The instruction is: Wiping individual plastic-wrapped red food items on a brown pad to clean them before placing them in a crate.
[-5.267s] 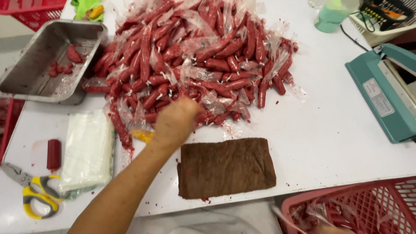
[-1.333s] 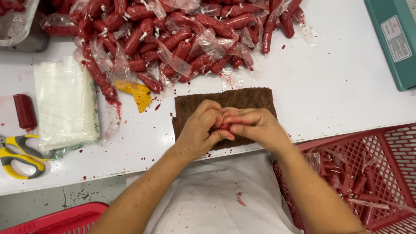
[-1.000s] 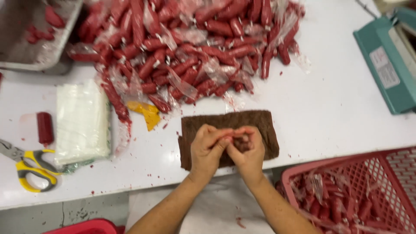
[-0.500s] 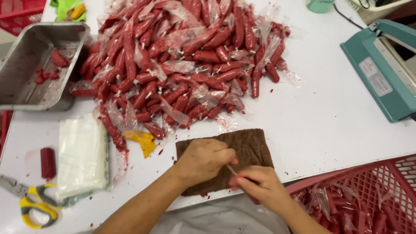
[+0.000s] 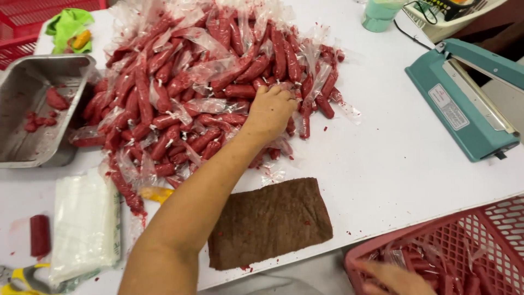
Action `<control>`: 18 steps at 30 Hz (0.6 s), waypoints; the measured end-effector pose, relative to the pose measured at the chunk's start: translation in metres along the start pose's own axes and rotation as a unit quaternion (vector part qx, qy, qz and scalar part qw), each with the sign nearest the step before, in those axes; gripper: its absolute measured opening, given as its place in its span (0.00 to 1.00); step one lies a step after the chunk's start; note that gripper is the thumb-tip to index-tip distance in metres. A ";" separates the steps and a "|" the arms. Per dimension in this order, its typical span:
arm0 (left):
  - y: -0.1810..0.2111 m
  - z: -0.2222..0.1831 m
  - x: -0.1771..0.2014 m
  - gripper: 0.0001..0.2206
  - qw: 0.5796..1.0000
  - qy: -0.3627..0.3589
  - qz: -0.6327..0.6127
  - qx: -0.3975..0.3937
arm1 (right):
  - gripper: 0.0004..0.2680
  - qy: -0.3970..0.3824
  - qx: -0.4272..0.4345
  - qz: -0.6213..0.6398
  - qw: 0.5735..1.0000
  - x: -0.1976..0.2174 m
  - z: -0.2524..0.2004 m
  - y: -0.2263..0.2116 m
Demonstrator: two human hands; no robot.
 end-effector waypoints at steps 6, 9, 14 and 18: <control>-0.024 0.033 0.147 0.08 0.869 -0.241 -0.336 0.272 | 0.18 0.091 0.015 0.013 0.996 0.050 0.205 -0.157; -0.008 0.019 0.181 0.05 0.859 -0.167 -0.404 0.264 | 0.17 0.116 0.015 0.240 0.964 0.027 0.257 -0.172; 0.000 -0.016 0.206 0.03 0.910 -0.037 -0.356 0.209 | 0.10 0.121 0.099 0.426 0.891 -0.004 0.262 -0.213; 0.005 -0.022 0.215 0.04 0.907 -0.022 -0.375 0.188 | 0.17 0.158 0.118 0.359 0.912 -0.008 0.257 -0.224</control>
Point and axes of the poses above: each hand's wrist, its own z-axis towards the middle knuckle, its own x-axis out of the back of the hand, y = z × x, the point moved 4 cm from there along z, towards the middle knuckle, and after that the axes turned 10 degrees about z, right-handed, at the moved point
